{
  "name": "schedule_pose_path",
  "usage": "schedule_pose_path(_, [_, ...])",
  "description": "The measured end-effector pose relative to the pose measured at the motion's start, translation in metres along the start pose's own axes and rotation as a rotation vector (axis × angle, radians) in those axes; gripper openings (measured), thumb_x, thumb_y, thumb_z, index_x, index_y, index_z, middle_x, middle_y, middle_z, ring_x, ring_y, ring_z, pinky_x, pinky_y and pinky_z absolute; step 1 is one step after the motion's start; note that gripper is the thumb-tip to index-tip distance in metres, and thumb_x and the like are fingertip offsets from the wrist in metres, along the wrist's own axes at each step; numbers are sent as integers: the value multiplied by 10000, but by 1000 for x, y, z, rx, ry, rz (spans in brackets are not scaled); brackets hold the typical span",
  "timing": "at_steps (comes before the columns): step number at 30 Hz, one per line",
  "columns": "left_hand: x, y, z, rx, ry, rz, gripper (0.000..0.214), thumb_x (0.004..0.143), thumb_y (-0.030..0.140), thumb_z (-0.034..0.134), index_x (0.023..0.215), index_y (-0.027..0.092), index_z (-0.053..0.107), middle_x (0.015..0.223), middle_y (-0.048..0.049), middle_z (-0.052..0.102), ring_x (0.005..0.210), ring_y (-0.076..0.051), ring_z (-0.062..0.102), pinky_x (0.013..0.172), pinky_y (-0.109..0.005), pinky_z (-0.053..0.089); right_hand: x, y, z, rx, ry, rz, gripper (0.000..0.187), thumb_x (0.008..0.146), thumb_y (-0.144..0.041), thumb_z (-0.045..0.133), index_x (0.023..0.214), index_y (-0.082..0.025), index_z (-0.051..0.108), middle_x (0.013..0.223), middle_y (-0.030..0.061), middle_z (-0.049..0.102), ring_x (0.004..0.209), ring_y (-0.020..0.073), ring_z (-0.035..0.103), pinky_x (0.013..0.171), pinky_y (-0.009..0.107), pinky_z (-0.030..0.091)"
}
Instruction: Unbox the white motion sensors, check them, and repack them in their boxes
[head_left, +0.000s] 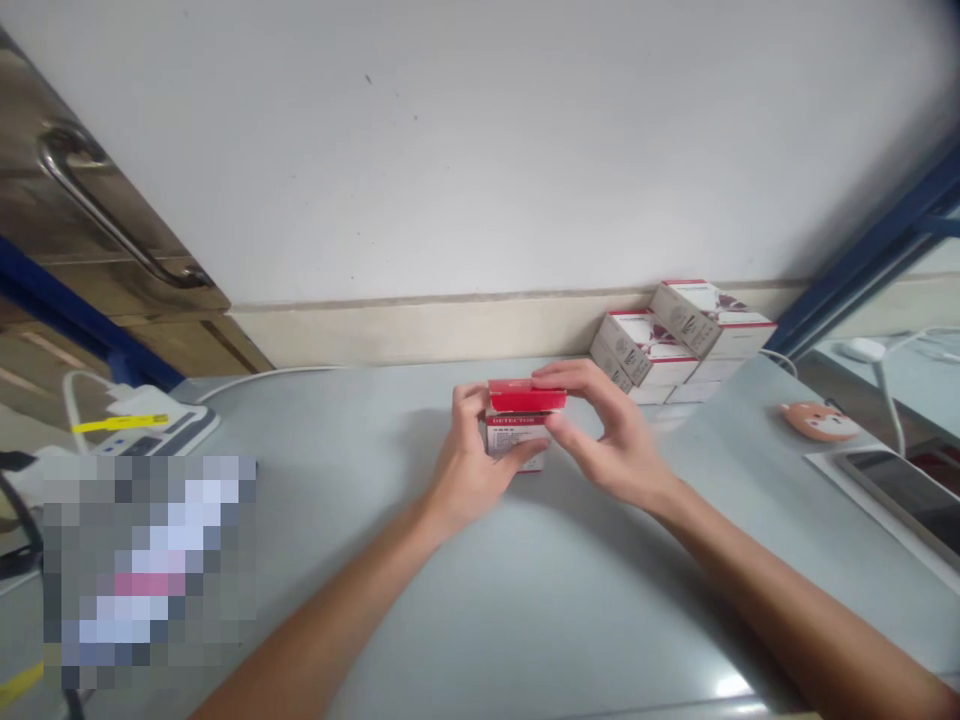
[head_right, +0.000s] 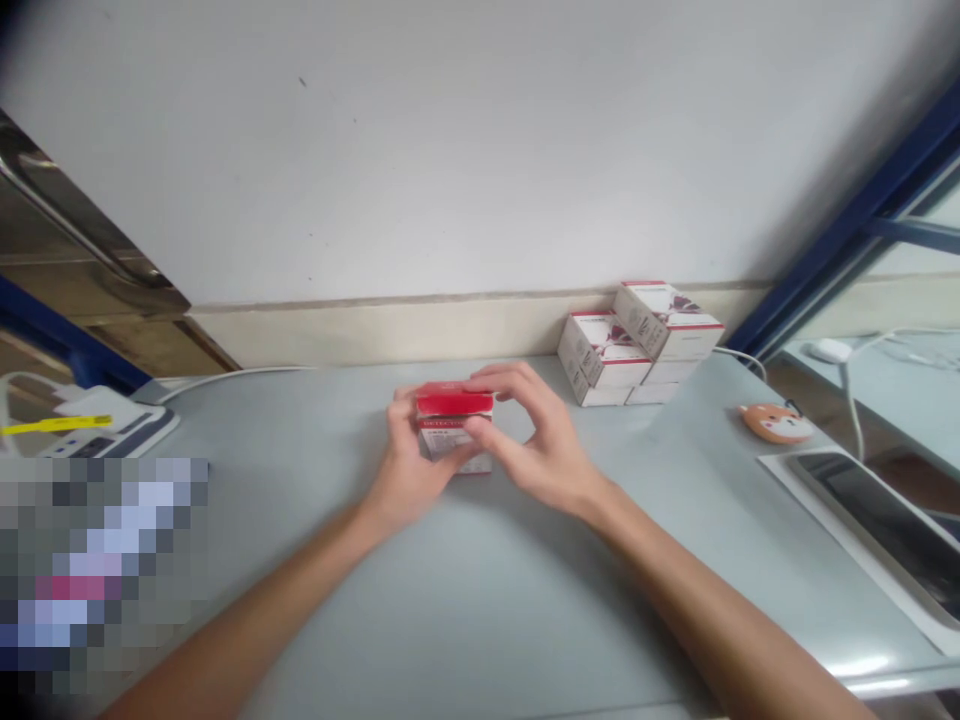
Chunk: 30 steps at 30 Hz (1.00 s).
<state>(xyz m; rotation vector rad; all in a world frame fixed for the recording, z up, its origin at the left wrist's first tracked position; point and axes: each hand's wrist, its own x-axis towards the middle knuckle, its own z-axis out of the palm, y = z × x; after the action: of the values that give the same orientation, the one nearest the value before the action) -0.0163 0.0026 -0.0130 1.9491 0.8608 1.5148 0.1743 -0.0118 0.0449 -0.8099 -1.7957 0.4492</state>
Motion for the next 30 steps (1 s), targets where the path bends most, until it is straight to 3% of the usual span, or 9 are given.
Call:
schedule_pose_path(6, [-7,-10,5,70,109,89,894,876,335,848,1509,401,219,1449,-126,348,1119,-218,690,840,-458,690,1,-3,2,-20,23,-9,153,1028,-210,615,1139,-270,702,1171,84,701,1130,243,681,982,452,576])
schedule_pose_path(10, [-4,-7,0,187,47,179,772,925,293,791,1512,398,300,1392,-108,384,1261,-262,612,876,-465,686,-2,0,3,-8,20,-18,147,1035,-218,612,1139,-270,703,1207,96,681,1162,251,673,998,475,580])
schedule_pose_path(15, [-2,-6,-3,174,13,210,706,926,273,784,1449,388,325,1363,-99,429,1335,-285,549,830,-428,692,-7,7,1,-61,-27,-87,147,1032,-231,629,1149,-273,707,1267,111,655,1159,260,680,981,490,599])
schedule_pose_path(21, [3,-3,-8,181,-5,250,580,937,301,775,1356,391,384,1252,-48,502,1116,-213,660,836,-431,682,-10,16,10,-189,13,-232,170,1020,-221,648,1173,-280,693,1297,128,669,1124,269,705,878,477,641])
schedule_pose_path(26, [8,-10,-12,245,-24,234,505,964,321,743,1364,405,446,1261,-41,533,1063,-196,705,841,-386,656,-6,23,12,-183,65,-191,104,1033,-253,632,1087,-267,721,1232,113,714,1081,255,732,899,457,646])
schedule_pose_path(28, [8,-15,-11,212,11,230,511,949,328,765,1356,382,460,1296,-47,541,1155,-212,689,899,-393,638,-9,27,11,-157,58,-148,160,1034,-275,631,1170,-280,717,1340,122,668,1179,266,708,988,485,621])
schedule_pose_path(30, [9,-17,-10,123,117,165,502,926,366,792,1309,337,469,1317,-58,560,1204,-222,678,948,-396,617,-16,30,13,-131,3,-81,398,1009,-331,675,1402,-305,620,1524,145,542,1300,291,651,1067,520,581])
